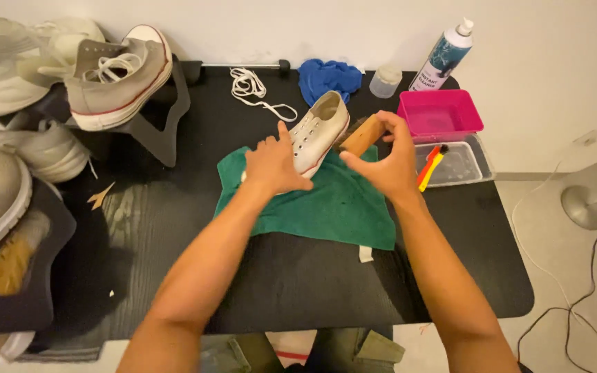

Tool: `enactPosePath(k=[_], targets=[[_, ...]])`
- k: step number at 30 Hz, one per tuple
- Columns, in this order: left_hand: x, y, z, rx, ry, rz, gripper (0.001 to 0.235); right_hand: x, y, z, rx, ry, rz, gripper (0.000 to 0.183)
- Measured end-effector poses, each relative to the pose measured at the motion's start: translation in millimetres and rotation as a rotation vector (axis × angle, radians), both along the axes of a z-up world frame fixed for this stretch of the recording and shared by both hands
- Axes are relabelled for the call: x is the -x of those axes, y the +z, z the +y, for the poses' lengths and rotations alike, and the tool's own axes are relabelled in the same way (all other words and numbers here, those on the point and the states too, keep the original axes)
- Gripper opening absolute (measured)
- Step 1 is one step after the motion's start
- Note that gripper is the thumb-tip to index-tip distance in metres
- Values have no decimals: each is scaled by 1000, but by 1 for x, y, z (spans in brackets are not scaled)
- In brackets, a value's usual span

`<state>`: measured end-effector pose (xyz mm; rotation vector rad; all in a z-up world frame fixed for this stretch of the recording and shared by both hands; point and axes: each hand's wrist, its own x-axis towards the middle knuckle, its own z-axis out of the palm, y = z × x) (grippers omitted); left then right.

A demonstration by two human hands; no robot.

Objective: The person scrubs a white canvas sneaker with a wooden-handled brush, focusing on the toe cap, sides, and heel. They rotate the shoe to clean different areas and briefly dip the brush into a pink container of liquid before continuing to scrub the shoe's exterior.

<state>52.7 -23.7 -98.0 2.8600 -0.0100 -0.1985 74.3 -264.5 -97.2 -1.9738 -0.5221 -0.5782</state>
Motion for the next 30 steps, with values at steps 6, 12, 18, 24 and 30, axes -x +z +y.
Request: enactPosePath(k=[6, 12, 18, 24, 30], targets=[[61, 28, 23, -61, -219, 46, 141, 82, -8, 31, 131, 113, -85, 90], [86, 17, 31, -15, -193, 75, 147, 102, -31, 43, 285, 78, -20, 85], [92, 0, 59, 49, -217, 28, 131, 118, -29, 62, 200, 22, 22, 88], [106, -2, 61, 203, -224, -220, 142, 135, -26, 102, 94, 6, 32, 84], [94, -33, 62, 143, -303, -343, 150, 98, -16, 72, 538, 17, -66, 95]])
